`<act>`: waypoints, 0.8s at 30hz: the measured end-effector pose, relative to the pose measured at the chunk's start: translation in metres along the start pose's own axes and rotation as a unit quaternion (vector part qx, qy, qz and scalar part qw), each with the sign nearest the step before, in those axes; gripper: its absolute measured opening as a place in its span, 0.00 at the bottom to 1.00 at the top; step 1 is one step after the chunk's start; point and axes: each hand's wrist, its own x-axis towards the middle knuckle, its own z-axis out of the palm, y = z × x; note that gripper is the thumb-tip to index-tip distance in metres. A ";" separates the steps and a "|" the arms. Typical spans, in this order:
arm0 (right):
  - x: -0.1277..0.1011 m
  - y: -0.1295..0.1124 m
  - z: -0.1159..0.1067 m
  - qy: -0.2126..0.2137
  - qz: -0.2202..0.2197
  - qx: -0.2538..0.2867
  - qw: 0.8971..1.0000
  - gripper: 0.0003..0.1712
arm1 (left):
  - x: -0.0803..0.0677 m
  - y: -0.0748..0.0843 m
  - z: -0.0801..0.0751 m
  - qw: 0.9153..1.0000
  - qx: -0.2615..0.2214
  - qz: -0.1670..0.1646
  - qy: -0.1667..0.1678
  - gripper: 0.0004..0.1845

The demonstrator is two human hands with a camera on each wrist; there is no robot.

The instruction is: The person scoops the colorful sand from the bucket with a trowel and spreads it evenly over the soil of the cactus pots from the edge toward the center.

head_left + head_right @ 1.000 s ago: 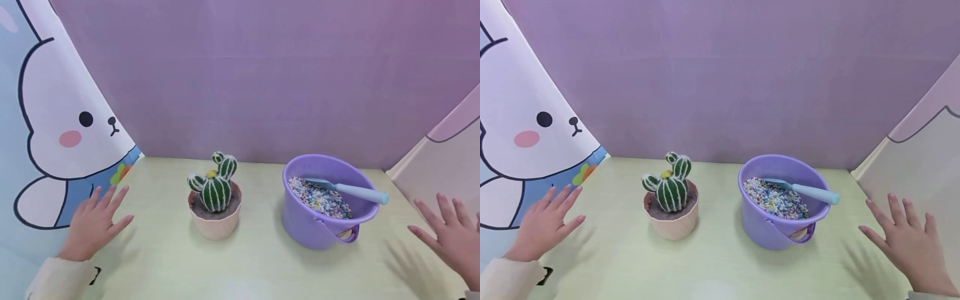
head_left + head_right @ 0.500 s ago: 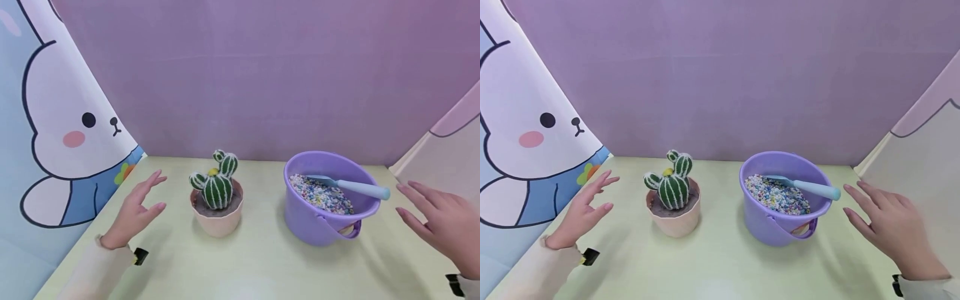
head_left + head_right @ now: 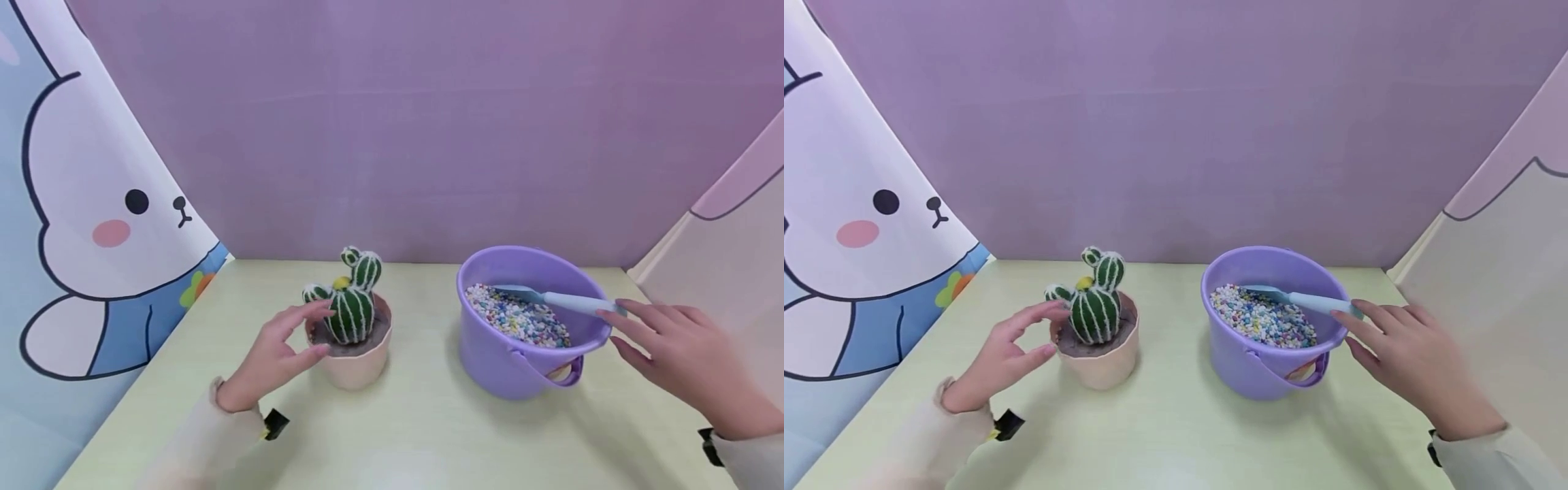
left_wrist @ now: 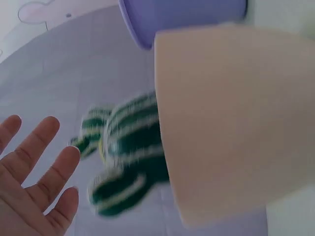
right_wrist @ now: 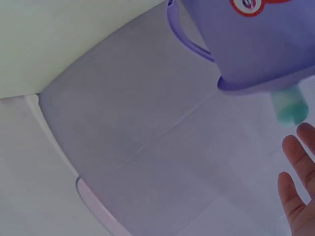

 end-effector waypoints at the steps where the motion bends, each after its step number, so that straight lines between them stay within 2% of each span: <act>1: 0.000 0.000 0.002 -0.002 -0.003 0.001 1.000 0.27 | 0.003 0.001 0.005 1.000 -0.009 0.006 -0.008 0.27; 4: 0.001 0.000 0.005 -0.003 -0.013 -0.002 1.000 0.26 | 0.009 0.002 0.019 0.999 -0.032 0.027 -0.027 0.27; 8: 0.005 0.000 0.008 0.005 -0.016 -0.005 1.000 0.26 | 0.019 0.005 0.035 0.996 -0.056 0.052 -0.034 0.30; 11: 0.009 0.000 0.007 -0.008 -0.011 -0.014 1.000 0.27 | 0.030 0.007 0.047 0.995 -0.072 0.051 -0.043 0.29; 14: 0.013 0.002 0.006 -0.040 0.003 -0.022 0.999 0.31 | 0.043 0.012 0.061 0.992 -0.100 0.022 -0.068 0.30; 18: 0.017 0.003 0.008 -0.094 0.023 -0.021 0.995 0.37 | 0.062 0.020 0.080 0.987 -0.123 -0.034 -0.100 0.32; 20: 0.020 0.004 0.011 -0.124 0.032 -0.015 0.992 0.41 | 0.070 0.022 0.090 0.985 -0.131 -0.055 -0.101 0.32; 24: 0.029 0.006 0.016 -0.194 0.056 -0.001 0.979 0.18 | 0.083 0.025 0.109 0.981 -0.143 -0.093 -0.093 0.33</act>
